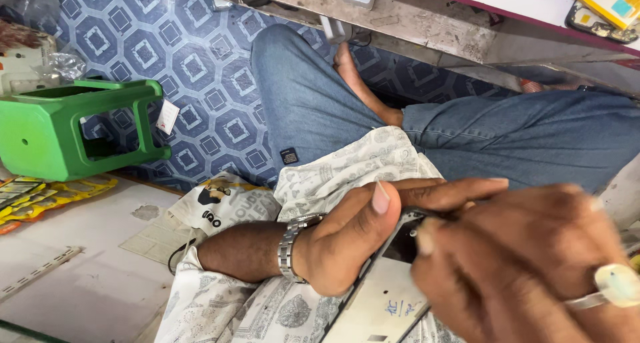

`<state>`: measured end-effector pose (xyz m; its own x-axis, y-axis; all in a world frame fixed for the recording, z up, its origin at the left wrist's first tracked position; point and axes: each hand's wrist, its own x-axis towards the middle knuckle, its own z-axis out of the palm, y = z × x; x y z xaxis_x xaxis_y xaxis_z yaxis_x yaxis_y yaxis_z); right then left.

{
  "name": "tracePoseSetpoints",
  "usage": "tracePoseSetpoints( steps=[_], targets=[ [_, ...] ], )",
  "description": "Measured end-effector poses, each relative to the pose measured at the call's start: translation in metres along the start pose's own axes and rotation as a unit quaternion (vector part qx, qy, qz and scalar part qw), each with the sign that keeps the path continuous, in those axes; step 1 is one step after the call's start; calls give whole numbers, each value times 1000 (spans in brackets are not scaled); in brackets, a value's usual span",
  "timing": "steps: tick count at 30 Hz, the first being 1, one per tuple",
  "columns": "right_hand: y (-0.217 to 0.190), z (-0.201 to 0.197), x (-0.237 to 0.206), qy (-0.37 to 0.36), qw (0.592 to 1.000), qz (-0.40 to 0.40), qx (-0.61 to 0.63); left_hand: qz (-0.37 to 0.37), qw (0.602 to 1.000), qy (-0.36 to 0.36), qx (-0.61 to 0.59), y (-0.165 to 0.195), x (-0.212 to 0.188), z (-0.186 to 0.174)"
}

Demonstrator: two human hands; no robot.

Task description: The person sits on the floor and uses a screwdriver to unscrew and pry off the back cover of a smartphone, then removes the battery from the phone body. They then peel the backing off a screen protector and align it onto the phone's display.

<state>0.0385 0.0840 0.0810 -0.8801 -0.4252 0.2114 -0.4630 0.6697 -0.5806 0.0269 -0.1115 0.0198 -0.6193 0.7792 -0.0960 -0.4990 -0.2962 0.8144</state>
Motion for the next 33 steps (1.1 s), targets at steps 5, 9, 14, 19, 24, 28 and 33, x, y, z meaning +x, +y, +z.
tracePoseSetpoints(
  steps=[5,9,14,19,24,28,33],
  targets=[
    [6,0,-3,3,1000,-9,8,-16,1000,-9,-3,-1,0,-2],
    [13,4,-13,26,999,-44,-10,-17,1000,8,-21,-6,-3,-2],
    [22,6,-19,28,998,-52,-18,-46,993,15,-104,-18,-5,-3],
    [21,7,-15,34,998,-51,-19,-43,993,16,-108,-23,-8,-4],
    [20,6,-13,27,998,-45,-20,-35,995,15,-91,-22,-8,-5],
    [21,9,-14,43,998,-51,-19,-37,996,13,-86,-22,-7,-5],
    [19,11,-11,62,996,-51,-24,-32,996,17,-85,-23,-8,-5]
  ],
)
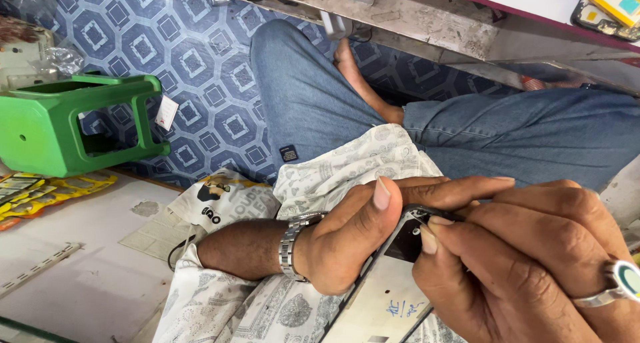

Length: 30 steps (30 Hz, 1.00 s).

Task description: The person sits on the floor and uses a screwdriver to unscrew and pry off the back cover of a smartphone, then removes the battery from the phone body. They then peel the backing off a screen protector and align it onto the phone's display.

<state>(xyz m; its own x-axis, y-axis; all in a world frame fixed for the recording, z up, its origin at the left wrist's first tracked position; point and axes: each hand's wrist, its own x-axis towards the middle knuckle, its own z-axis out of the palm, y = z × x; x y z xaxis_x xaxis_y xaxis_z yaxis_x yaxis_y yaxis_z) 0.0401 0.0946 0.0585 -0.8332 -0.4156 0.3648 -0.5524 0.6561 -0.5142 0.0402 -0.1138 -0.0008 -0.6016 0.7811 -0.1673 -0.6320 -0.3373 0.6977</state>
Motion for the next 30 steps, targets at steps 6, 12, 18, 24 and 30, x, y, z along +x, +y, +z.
tracePoseSetpoints(
  steps=[6,12,18,24,30],
  targets=[
    [1,2,-4,12,1000,3,1,5,1000,-3,28,5,4,0],
    [-1,-1,-15,-33,999,9,11,33,997,-18,67,11,7,4],
    [-9,-10,-7,-117,992,28,28,28,997,-6,73,13,10,7],
    [-8,-1,-18,-59,996,-16,69,23,995,-4,94,19,10,5],
    [-24,1,17,-68,996,-19,57,40,992,-1,118,21,9,5]
  ],
)
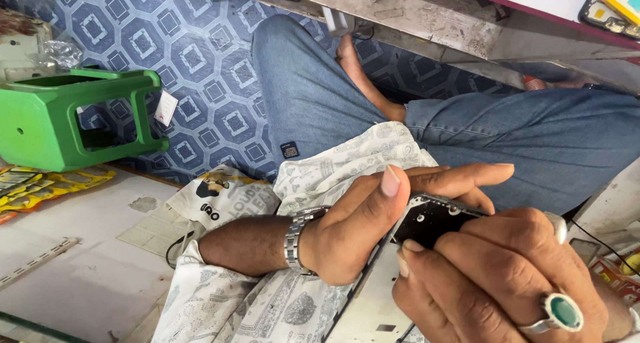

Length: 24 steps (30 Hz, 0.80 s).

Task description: The person sits on the floor and uses a screwdriver to unscrew and pry off the back cover of a smartphone, then removes the battery from the phone body. They then peel the backing off a screen protector and align it onto the phone's display.

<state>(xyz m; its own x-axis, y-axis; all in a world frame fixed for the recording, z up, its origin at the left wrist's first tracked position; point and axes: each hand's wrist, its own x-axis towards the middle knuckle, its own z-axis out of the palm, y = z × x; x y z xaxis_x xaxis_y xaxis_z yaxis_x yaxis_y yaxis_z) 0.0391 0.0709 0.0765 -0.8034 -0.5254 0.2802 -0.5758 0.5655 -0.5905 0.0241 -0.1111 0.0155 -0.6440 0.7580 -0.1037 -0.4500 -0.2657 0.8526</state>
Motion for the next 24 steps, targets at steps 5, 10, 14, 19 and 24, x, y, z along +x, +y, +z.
tracePoseSetpoints(
  steps=[5,10,14,19,24],
  targets=[
    [-19,2,28,34,984,156,73,-20,999,-1,-26,-1,2,-2],
    [5,3,-21,54,997,50,22,-21,998,-15,-56,-1,2,-3],
    [17,7,-52,69,996,58,-7,-24,997,-14,-69,-2,3,-1],
    [11,2,-42,2,996,86,-17,-10,999,-12,-50,-3,4,-1],
    [12,-1,-34,-20,997,72,-31,-12,998,-7,-55,-3,4,1]
  ],
)
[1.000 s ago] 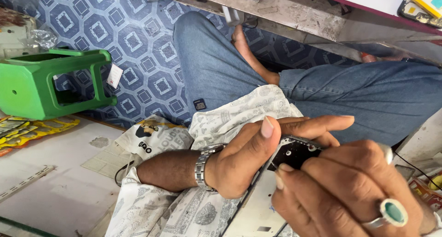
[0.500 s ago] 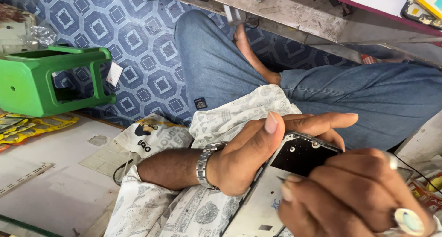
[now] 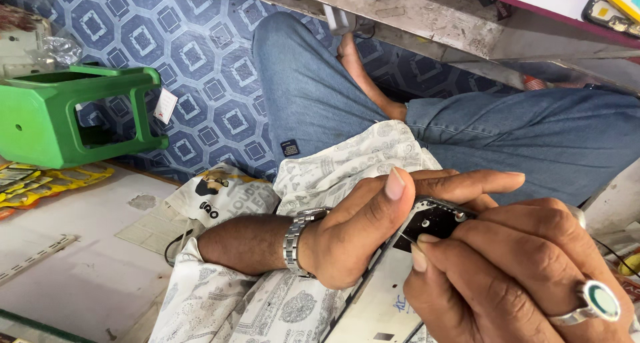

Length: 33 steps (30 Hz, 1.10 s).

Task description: The person sits on the floor and uses a screwdriver to unscrew and pry off the back cover of a smartphone, then removes the battery from the phone body. They then peel the backing off a screen protector and align it onto the phone's display.

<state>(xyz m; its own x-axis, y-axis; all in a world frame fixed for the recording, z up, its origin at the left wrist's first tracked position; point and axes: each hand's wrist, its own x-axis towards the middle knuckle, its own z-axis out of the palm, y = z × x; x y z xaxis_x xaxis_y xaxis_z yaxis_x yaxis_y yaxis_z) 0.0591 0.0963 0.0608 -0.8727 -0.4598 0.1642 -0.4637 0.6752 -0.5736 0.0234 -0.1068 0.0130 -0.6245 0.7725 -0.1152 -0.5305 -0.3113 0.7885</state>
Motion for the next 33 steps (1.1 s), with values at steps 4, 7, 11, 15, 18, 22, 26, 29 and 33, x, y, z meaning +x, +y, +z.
tracePoseSetpoints(
  steps=[4,7,11,15,18,22,26,29,33],
  targets=[
    [4,3,-4,15,1000,-9,-2,8,1000,2,4,1,0,0],
    [2,2,-4,8,1000,-1,7,18,1000,2,14,1,1,1],
    [-3,0,3,4,1000,12,20,11,1000,0,19,1,-1,-1],
    [-2,-1,9,-10,998,-46,49,10,1000,1,30,-1,-2,-1],
    [-1,0,9,2,997,-46,60,11,1000,-1,29,-3,-2,-1],
    [-4,2,4,16,999,6,50,7,1000,-5,25,-2,-2,-1],
    [-5,4,1,17,999,12,24,-7,1000,-4,4,-2,-2,-1],
    [-6,4,1,12,1000,20,18,-14,1000,-4,-7,-2,-2,-1],
    [-6,3,2,3,999,7,38,9,999,-4,31,-2,-2,-2]
  ],
)
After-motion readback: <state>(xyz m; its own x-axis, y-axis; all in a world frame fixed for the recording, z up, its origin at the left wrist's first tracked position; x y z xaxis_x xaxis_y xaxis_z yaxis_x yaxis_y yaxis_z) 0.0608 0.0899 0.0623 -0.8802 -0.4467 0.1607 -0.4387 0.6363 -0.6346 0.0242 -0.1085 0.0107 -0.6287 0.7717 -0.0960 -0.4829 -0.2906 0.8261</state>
